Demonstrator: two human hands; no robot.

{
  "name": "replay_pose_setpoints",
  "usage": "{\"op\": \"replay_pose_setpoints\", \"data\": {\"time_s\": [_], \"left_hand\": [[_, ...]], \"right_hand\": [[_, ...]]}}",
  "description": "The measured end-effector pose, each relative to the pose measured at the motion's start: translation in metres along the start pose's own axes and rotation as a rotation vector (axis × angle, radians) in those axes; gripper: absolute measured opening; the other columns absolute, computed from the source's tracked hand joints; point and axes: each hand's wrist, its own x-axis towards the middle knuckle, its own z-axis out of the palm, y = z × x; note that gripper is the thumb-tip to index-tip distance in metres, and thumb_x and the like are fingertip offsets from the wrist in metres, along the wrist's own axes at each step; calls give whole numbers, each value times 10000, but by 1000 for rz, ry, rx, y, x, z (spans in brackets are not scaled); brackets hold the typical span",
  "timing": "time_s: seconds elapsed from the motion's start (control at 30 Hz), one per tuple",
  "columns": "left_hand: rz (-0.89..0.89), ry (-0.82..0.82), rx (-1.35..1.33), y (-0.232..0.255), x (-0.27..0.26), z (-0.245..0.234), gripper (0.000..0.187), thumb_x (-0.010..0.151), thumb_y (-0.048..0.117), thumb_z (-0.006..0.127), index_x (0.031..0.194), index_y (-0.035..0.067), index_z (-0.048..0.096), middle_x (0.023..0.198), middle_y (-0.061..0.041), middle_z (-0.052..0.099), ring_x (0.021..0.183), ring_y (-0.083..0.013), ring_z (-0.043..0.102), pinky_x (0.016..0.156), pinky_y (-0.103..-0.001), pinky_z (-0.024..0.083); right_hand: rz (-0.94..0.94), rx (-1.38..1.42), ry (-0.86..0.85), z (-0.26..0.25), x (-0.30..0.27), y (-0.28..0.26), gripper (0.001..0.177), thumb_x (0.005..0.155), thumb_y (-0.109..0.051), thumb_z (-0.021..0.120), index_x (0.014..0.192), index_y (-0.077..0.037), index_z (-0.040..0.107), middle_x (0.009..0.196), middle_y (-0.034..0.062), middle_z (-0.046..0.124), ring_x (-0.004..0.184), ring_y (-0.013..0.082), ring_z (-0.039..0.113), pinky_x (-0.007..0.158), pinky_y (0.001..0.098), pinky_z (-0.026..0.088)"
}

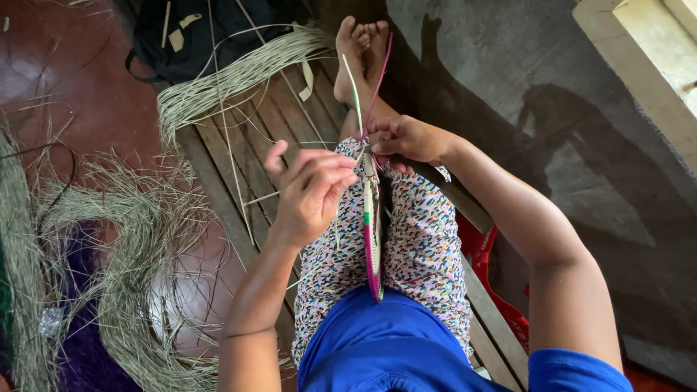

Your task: Weaving natural fibers into a circular pattern using a thin needle-like tool.

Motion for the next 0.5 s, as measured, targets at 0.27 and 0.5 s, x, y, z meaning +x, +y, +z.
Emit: {"op": "replay_pose_setpoints", "data": {"time_s": [0.27,0.5], "left_hand": [[-103,46,-151,-16,-14,1,86,1013,147,679,943,112,715,940,8,765,924,-161,685,1159,-469,194],[-293,131,-282,-18,-2,-56,117,1023,106,665,940,28,638,917,-100,744,952,-241,690,1153,-395,279]], "right_hand": [[67,-7,71,3,-4,-15,262,977,42,543,1236,80,551,694,176,598,348,173,557,255,273,450],[41,-35,158,3,-16,-23,427,965,45,547,1386,84,489,684,160,596,357,151,550,263,256,418]]}}
